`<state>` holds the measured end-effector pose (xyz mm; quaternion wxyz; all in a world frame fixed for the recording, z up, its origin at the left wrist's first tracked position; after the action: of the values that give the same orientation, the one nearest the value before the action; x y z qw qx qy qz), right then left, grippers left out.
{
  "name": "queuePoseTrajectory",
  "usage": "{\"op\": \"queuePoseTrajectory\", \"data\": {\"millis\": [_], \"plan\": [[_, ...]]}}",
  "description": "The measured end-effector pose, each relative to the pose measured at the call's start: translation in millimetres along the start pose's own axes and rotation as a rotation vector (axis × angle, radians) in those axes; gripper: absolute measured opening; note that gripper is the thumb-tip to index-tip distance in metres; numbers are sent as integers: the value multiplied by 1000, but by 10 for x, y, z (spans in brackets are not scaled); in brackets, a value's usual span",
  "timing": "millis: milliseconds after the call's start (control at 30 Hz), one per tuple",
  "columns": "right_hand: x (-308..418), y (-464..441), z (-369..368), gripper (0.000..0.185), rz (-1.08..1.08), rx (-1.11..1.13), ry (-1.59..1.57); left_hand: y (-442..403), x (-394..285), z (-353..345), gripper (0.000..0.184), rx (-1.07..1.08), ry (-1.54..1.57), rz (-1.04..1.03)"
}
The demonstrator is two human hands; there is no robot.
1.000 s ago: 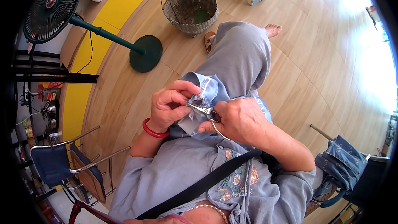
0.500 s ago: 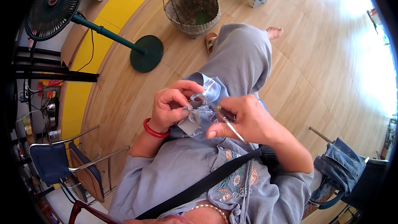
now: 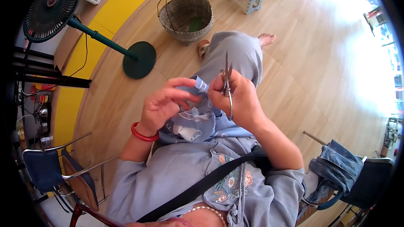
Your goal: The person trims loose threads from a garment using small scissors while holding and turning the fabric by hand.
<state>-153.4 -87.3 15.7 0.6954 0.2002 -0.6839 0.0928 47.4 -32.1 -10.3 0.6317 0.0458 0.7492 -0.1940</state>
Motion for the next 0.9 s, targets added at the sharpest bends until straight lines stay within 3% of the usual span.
{"op": "queuePoseTrajectory", "data": {"millis": [133, 200, 267, 333, 367, 400, 467, 500, 600, 667, 700, 767, 900], "plan": [[-67, -13, 40, 20, -81, -25, -215, -201, 129, 123, 43, -145, -166, 8], [-54, -19, 59, 20, -110, -33, -280, -382, 5, 76, 48, -43, -648, -168], [-104, -30, 98, 20, -158, -37, -289, -505, -25, 15, 49, -57, -611, -136], [-125, -30, 103, 20, -147, -54, -316, -608, 22, 5, 39, 165, -693, -43], [-126, -31, 112, 20, -133, -69, -345, -636, 22, 3, 23, 158, -683, -24], [-125, -29, 133, 20, -132, -74, -346, -647, 16, -15, 23, 163, -681, -26], [-133, -23, 185, 20, -148, -103, -218, -642, 59, -30, 13, 66, -409, 260], [-142, -18, 192, 20, -149, -107, -220, -632, 74, -36, 10, 49, -381, 265], [-139, -22, 173, 21, 10, -139, -236, -617, 61, -69, 10, 38, -282, 354], [-82, -56, 148, 21, 275, -142, -23, -613, 73, -80, 10, 41, -304, 343], [-75, -69, 153, 21, 276, -144, -25, -617, 74, -89, 10, 44, -325, 329], [-96, -96, 149, 21, 72, -84, -35, -628, 50, -117, 9, 49, -313, 340], [-127, -106, 190, 20, 33, -114, -40, -627, 61, -115, 8, 21, -324, 373]]}}
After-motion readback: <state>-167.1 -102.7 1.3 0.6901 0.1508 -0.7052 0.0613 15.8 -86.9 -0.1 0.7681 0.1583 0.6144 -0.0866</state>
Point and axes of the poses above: each hand's wrist, its own y-axis away from the middle knuckle, its own z-axis out of the back of the hand, x = y × z, the point moved 2 cm from there along -y, towards the middle knuckle, and after that the axes turned 8 degrees about -y, right-handed, at the moved point
